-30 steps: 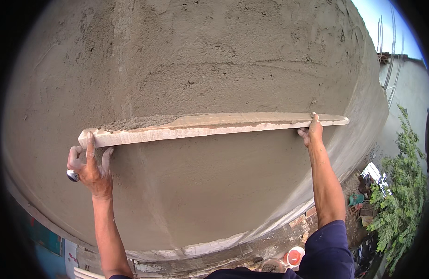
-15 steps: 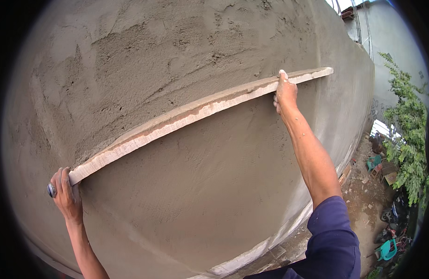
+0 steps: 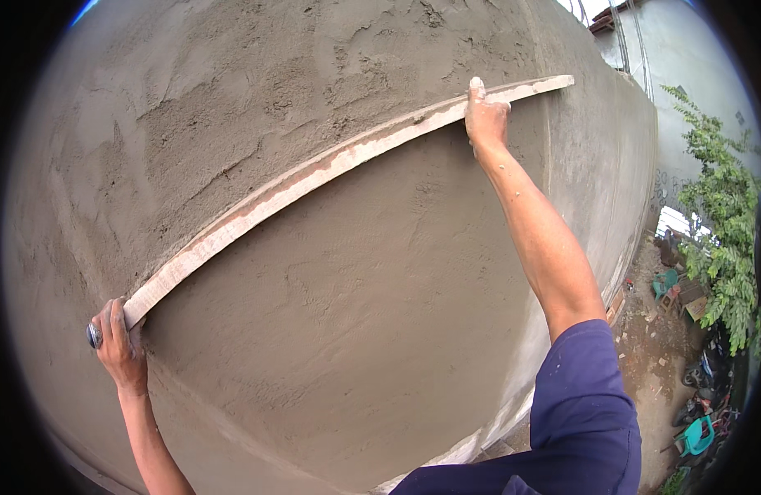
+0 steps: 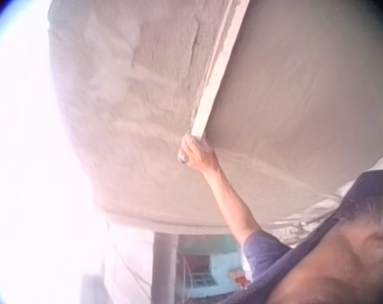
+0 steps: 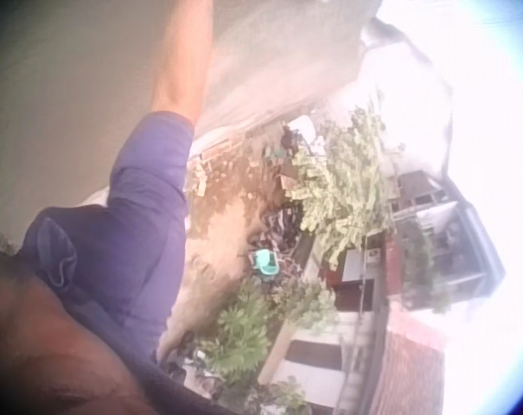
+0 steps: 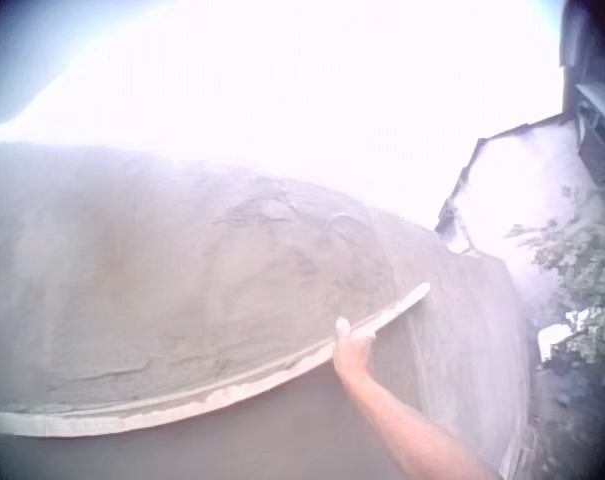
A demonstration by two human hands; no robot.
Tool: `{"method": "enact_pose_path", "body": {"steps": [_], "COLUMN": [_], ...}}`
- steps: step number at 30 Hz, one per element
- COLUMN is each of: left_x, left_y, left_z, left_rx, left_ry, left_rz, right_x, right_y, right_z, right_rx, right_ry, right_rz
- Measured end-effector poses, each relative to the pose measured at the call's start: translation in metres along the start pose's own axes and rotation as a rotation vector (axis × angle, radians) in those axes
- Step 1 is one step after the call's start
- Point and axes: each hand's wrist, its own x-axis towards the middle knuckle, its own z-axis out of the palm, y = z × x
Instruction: The person uses a long wooden straightedge to smooth and level wet cement plaster on a vertical wall. They repeatedly scrape the tool across the surface to remove excess material and create a flat finish.
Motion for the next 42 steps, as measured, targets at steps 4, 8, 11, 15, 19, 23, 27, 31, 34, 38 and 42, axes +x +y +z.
{"method": "enact_pose_path", "body": {"steps": [4,8,11,15,19,23,27,31,34,38,42], "left_x": [-0.065,-0.042,0.046,0.153,0.152,0.056,0.050,0.134,0.197,0.189,0.117], "left_y": [-0.046,-0.064,-0.050,-0.025,-0.035,-0.065,-0.069,-0.073,-0.080,-0.076,-0.075], "left_z": [-0.020,-0.022,-0.003,0.014,0.010,-0.031,-0.050,-0.019,0.002,-0.026,-0.052], "left_rx": [-0.024,0.033,0.149,0.175,0.127,0.131,0.073,0.207,0.294,0.150,0.163], "left_ry": [-0.066,-0.088,0.029,0.229,0.068,-0.057,-0.031,0.005,-0.079,0.008,-0.159], "left_rz": [-0.040,-0.083,-0.006,0.134,-0.012,-0.048,-0.018,-0.006,-0.079,-0.021,-0.092], "right_x": [-0.109,-0.087,-0.003,0.087,0.066,-0.032,-0.059,0.038,0.110,0.092,-0.009], "right_y": [0.009,-0.016,-0.042,-0.075,-0.084,-0.067,-0.064,-0.079,-0.090,-0.092,-0.076], "right_z": [0.014,0.020,0.005,-0.012,-0.017,-0.004,0.011,0.011,0.007,0.006,0.003], "right_rx": [0.119,0.316,0.396,0.396,0.366,0.367,0.412,0.419,0.419,0.440,0.369], "right_ry": [-0.232,-0.169,-0.203,-0.173,-0.212,-0.321,-0.398,-0.252,-0.218,-0.136,-0.318], "right_rz": [-0.046,0.016,0.004,0.063,0.089,0.086,0.031,0.021,0.067,0.150,0.120]}}
